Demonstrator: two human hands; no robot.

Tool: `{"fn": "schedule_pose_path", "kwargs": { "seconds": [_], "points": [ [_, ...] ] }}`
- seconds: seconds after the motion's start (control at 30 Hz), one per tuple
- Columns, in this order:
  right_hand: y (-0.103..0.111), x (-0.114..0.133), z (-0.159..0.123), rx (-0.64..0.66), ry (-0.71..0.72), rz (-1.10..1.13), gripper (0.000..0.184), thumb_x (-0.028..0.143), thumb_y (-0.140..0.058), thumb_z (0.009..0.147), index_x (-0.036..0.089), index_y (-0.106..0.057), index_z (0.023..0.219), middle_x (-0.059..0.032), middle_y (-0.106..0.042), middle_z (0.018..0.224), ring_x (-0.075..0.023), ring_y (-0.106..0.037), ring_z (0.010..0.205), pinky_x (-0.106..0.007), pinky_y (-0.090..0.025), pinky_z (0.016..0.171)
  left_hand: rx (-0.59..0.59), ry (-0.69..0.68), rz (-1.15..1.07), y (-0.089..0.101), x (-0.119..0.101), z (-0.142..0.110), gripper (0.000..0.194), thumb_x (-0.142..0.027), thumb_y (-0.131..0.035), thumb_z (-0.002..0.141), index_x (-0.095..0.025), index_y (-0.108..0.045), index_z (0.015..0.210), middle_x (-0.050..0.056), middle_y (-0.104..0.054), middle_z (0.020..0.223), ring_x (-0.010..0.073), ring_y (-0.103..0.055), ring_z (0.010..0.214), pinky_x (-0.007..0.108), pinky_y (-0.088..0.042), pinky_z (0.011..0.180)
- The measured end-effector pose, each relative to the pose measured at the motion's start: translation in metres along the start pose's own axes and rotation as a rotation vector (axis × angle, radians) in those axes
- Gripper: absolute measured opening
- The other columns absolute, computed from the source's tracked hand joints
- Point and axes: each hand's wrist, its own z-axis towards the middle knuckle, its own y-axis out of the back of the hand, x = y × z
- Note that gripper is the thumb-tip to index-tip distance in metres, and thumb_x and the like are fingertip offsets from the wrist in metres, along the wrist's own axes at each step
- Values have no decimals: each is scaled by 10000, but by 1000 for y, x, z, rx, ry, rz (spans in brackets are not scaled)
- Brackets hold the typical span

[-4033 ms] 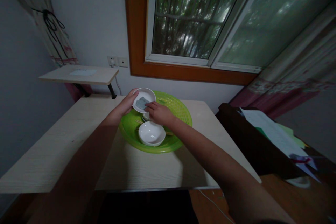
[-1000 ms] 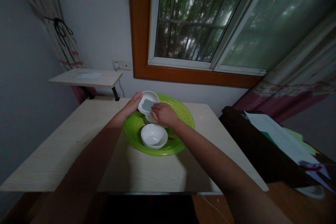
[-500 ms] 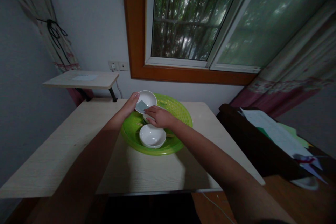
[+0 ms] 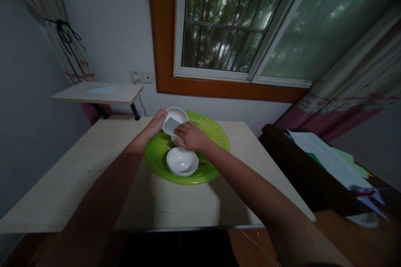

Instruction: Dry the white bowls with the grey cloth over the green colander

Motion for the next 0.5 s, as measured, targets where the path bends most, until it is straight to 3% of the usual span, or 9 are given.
{"fn": "schedule_pose_path", "kwargs": {
  "seconds": [0.07,0.2,0.37,0.5],
  "points": [
    [1,-1,0,-23,-39,-89,399,433,-495,1008,127,-718,1135,-149,-710,1224,-305,-552,1270,-532,-302,1184,10,3,-9,-1,2,1,477,-537,-413,981,-171,-544,1257,133,-615,1290,228,-572,1184,366,-422,1070],
    [-1,-2,-1,-80,-70,-197,498,451,-501,999,50,-672,1240,-209,-631,1357,-333,-442,1402,-528,-199,1251,9,16,-20,-2,3,2,489,-550,-397,979,-174,-535,1259,129,-620,1276,222,-586,1162,360,-442,1052],
    [-8,-2,-1,-51,-70,-177,551,483,-513,992,22,-658,1256,-226,-631,1347,-327,-510,1340,-487,-310,1214,-9,33,23,-2,-2,3,451,-523,-416,973,-167,-554,1214,136,-616,1288,227,-565,1199,362,-412,1089],
    [-10,0,-1,12,38,-64,511,459,-476,1017,49,-653,1265,-203,-646,1339,-298,-575,1261,-464,-399,1151,-6,31,72,-1,-7,0,439,-504,-412,977,-164,-561,1211,141,-608,1310,238,-546,1237,381,-377,1127]
  ]
}}
